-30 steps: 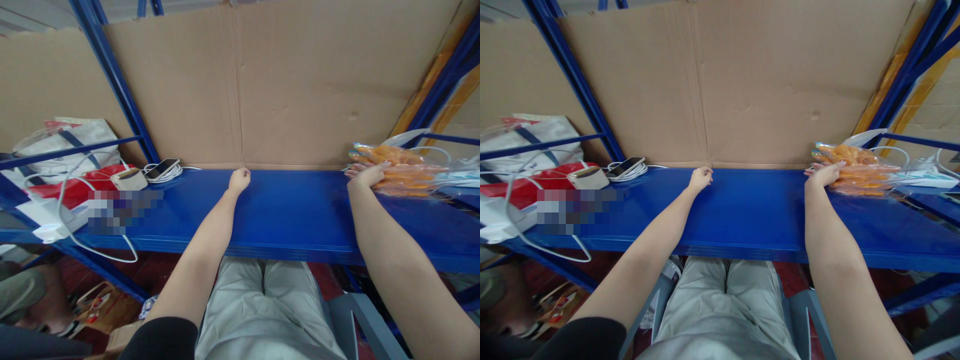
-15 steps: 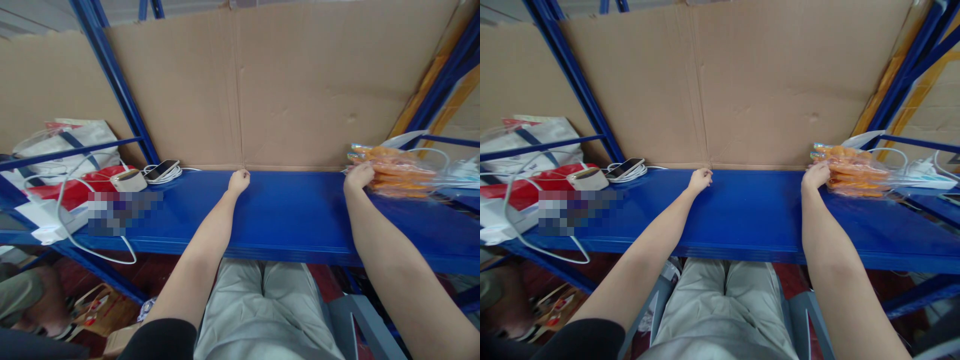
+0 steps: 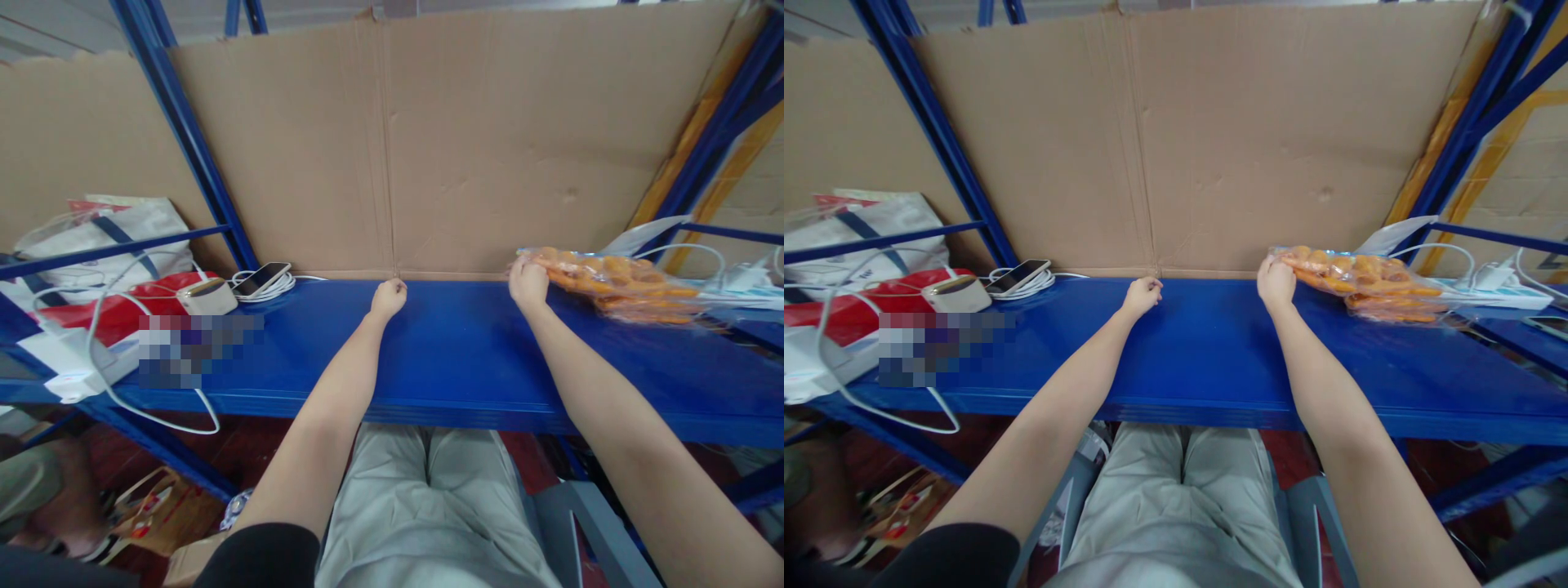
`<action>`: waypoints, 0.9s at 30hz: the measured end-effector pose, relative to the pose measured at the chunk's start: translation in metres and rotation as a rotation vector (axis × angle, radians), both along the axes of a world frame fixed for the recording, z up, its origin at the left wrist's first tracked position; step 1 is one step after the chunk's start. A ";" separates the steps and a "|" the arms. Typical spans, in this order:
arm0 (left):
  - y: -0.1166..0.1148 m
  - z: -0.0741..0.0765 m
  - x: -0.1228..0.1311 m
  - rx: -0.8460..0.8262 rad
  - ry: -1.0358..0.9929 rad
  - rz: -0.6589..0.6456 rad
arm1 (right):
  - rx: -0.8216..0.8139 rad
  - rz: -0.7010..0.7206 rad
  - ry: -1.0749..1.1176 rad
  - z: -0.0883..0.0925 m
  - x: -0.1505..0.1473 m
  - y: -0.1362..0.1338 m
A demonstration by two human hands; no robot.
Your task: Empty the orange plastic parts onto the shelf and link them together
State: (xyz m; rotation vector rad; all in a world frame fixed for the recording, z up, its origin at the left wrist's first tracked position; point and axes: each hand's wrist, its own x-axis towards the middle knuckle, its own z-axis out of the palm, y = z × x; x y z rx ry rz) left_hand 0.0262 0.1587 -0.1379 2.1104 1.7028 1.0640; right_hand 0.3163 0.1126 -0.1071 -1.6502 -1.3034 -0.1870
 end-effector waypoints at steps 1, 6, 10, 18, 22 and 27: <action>0.000 0.000 0.000 0.002 0.017 -0.002 | 0.013 0.066 0.058 -0.001 -0.007 0.002; 0.001 -0.002 0.000 0.003 0.129 -0.003 | -0.026 0.566 0.421 0.000 -0.049 -0.003; 0.000 -0.006 0.000 0.009 0.232 -0.010 | -0.172 0.905 0.561 0.003 -0.072 -0.019; -0.002 0.000 0.001 -0.036 0.350 -0.111 | -0.390 0.786 0.732 0.003 -0.048 -0.016; -0.009 0.006 0.013 0.084 0.375 -0.185 | -0.455 0.571 0.795 -0.003 -0.032 -0.006; -0.024 0.009 0.027 0.154 0.429 -0.246 | -0.423 0.477 0.572 -0.013 -0.042 0.003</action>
